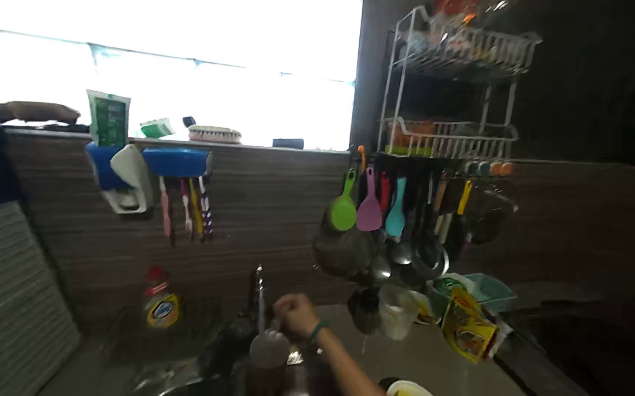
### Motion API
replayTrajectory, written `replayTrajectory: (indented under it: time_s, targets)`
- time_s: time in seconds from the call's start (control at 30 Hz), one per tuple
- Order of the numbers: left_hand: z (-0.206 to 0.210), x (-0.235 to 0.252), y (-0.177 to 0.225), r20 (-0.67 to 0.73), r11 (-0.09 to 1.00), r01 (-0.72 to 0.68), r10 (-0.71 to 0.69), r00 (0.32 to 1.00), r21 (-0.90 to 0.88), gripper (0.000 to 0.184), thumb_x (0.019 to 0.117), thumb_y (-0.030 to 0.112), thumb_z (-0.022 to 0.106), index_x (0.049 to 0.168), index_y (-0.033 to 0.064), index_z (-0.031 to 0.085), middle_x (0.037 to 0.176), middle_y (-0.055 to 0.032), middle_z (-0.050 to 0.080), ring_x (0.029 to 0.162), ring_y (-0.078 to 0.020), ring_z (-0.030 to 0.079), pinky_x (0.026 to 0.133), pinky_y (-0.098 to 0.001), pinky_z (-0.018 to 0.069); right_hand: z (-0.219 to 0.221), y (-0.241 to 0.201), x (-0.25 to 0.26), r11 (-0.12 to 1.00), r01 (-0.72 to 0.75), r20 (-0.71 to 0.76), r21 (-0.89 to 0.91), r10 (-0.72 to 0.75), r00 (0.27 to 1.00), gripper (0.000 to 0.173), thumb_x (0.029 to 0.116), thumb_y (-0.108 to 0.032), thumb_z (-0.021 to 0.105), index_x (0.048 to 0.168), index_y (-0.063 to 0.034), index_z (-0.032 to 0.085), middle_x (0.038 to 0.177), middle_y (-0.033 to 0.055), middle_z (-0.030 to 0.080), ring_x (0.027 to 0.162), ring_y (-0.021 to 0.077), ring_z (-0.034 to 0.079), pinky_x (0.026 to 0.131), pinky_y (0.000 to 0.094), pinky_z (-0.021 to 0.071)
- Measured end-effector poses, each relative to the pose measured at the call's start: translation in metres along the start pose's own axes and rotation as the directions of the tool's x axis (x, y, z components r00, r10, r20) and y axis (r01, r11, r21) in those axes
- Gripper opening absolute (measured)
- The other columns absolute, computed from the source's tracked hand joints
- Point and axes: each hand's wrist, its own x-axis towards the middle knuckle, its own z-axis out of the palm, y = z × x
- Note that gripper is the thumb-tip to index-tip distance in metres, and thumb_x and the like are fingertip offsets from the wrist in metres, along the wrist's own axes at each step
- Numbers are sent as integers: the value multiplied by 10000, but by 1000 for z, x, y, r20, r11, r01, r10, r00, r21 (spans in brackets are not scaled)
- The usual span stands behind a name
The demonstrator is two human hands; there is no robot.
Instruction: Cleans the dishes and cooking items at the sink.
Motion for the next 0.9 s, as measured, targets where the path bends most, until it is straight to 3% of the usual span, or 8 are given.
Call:
replayTrajectory:
  time_s: [0.13, 0.2, 0.27, 0.37, 0.43, 0.67, 0.77, 0.9]
  targets:
    - [7, 7, 4, -37, 879, -211, 250, 967, 428, 458, 1113, 417, 369, 1425, 100, 479, 1211, -168, 644, 1017, -282, 669, 799, -463, 589, -15, 7, 30, 952, -105, -23, -287, 103, 994, 336, 1075, -180, 521, 1293, 44, 647, 1275, 241, 665, 1212, 328, 637, 1087, 465, 475]
    - [-6, 9, 15, 37, 541, -308, 452, 891, 783, 462, 1055, 242, 581, 1455, 32, 486, 1306, -198, 621, 1115, -272, 650, 920, -438, 564, -3, 10, 46, 895, -33, 86, -445, 80, 993, 358, 1077, -240, 546, 1310, 9, 654, 1302, 238, 660, 1245, 361, 624, 1102, 518, 456]
    - [-13, -7, 26, 166, 88, -243, 507, 846, 966, 711, 885, 267, 787, 1491, 50, 487, 1460, -253, 509, 1316, -345, 538, 1090, -467, 467, 13, 18, 62, 822, 83, 199, -564, 38, 979, 404, 1050, -271, 600, 1346, 2, 635, 1347, 246, 628, 1272, 388, 600, 1113, 550, 446]
    - [-33, -35, 28, 329, -382, -148, 468, 820, 912, 809, 803, 375, 834, 1511, 148, 515, 1506, -281, 442, 1377, -408, 472, 1141, -488, 423, 41, 20, 75, 706, 121, 282, -698, 116, 952, 619, 1002, -518, 620, 1305, 20, 648, 1314, 253, 646, 1261, 397, 608, 1091, 569, 457]
    - [-52, -47, 28, 416, -535, -133, 453, 789, 834, 781, 801, 397, 821, 1493, 163, 544, 1504, -279, 468, 1386, -426, 472, 1153, -514, 409, 49, 22, 80, 707, 109, 278, -699, 127, 952, 714, 958, -611, 627, 1298, 17, 661, 1283, 260, 664, 1244, 414, 618, 1075, 587, 463]
    - [-79, -83, 34, 500, -618, -113, 499, 708, 778, 845, 713, 418, 880, 1402, 19, 599, 1313, -286, 585, 1205, -459, 580, 1026, -534, 505, 61, 22, 71, 779, 17, 120, -627, 75, 990, 553, 1055, -477, 517, 1202, 29, 681, 1214, 253, 688, 1187, 402, 654, 1008, 575, 511]
    - [-71, -97, 32, 418, -559, -108, 465, 780, 822, 843, 728, 362, 889, 1421, 1, 571, 1424, -288, 529, 1327, -440, 517, 1115, -528, 441, 65, 46, 62, 947, -7, -27, -320, -2, 1000, 418, 1068, -328, 558, 1163, 56, 694, 1126, 285, 701, 1072, 435, 683, 957, 622, 523]
    - [-75, -131, 19, 495, -486, -262, 445, 746, 834, 799, 724, 284, 911, 1398, -4, 591, 1470, -266, 518, 1389, -405, 475, 1182, -498, 383, 64, 57, 21, 998, -23, 11, -60, 24, 1000, 337, 1069, -222, 578, 1282, 24, 670, 1222, 239, 692, 1082, 323, 681, 989, 513, 525]
